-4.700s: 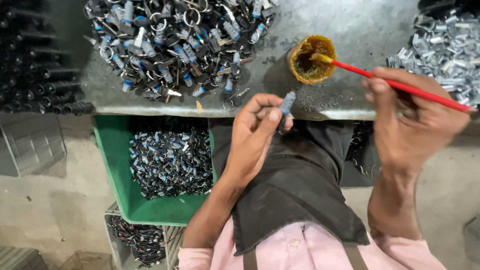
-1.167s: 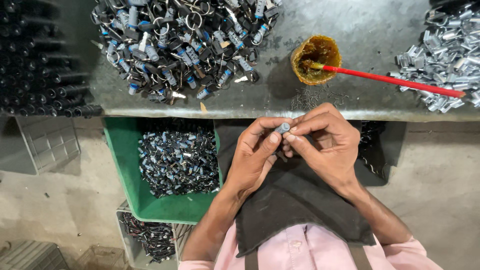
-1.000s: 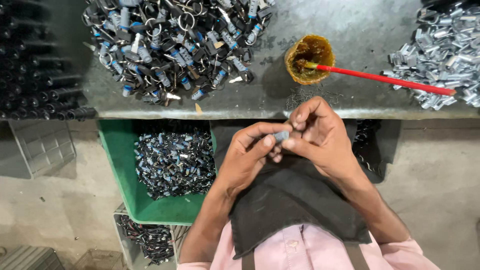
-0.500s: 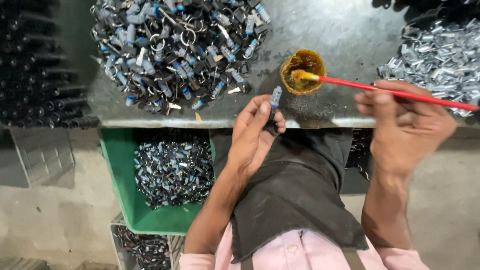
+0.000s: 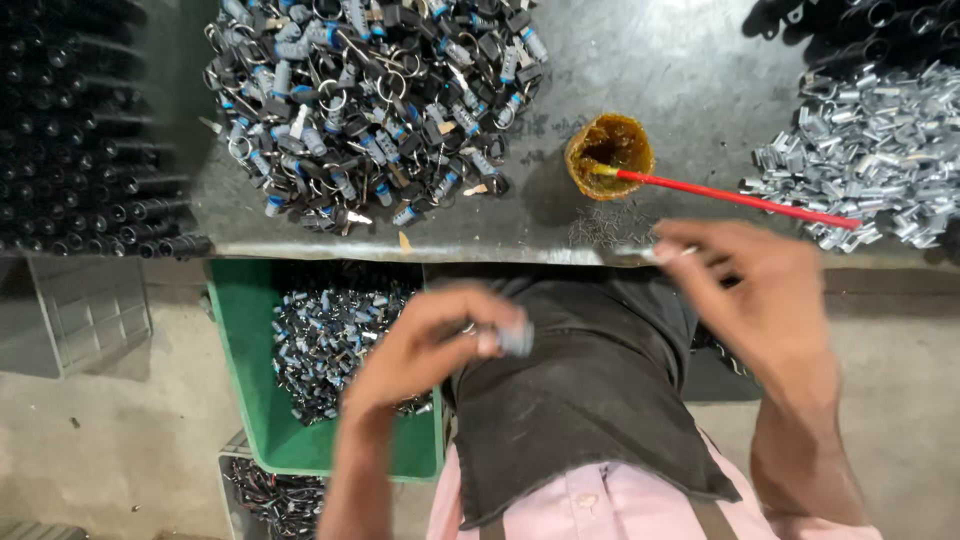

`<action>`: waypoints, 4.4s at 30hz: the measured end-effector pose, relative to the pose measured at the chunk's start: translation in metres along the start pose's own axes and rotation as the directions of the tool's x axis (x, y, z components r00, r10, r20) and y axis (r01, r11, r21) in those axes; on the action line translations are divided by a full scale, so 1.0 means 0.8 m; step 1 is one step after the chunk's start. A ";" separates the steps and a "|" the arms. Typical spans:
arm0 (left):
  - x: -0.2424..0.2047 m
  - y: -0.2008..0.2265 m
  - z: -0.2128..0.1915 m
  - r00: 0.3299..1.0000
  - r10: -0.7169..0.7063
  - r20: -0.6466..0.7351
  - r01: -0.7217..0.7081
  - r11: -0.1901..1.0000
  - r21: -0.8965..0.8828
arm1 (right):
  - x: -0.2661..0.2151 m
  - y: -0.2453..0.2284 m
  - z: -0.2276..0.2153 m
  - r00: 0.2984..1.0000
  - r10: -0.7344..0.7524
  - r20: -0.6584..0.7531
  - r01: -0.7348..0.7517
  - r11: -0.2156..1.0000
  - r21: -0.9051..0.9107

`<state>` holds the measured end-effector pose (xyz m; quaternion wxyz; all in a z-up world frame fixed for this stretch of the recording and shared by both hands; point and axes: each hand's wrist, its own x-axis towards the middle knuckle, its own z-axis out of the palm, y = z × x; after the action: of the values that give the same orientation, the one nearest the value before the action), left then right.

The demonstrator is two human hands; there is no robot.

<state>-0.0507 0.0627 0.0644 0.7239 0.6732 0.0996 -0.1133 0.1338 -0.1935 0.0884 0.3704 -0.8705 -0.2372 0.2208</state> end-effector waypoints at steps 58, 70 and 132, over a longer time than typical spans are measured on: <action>0.027 -0.043 0.094 0.944 -0.262 -0.199 -0.015 0.570 -0.822 | -0.026 0.011 0.115 0.993 -0.056 0.100 -0.040 0.644 0.764; 0.055 -0.043 0.071 0.935 -0.188 -0.300 -0.053 0.763 -0.644 | 0.025 0.027 0.043 0.915 0.237 -0.327 -0.008 0.819 0.574; 0.003 0.017 -0.013 0.729 0.225 -0.646 -0.529 0.784 -0.324 | 0.030 0.022 0.139 0.969 -0.206 -0.140 0.182 0.969 -0.166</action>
<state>-0.0439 0.0739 0.0758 0.8113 0.4754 0.1942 0.2794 0.0952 -0.1302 0.0003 0.3404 -0.8834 -0.3076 0.0959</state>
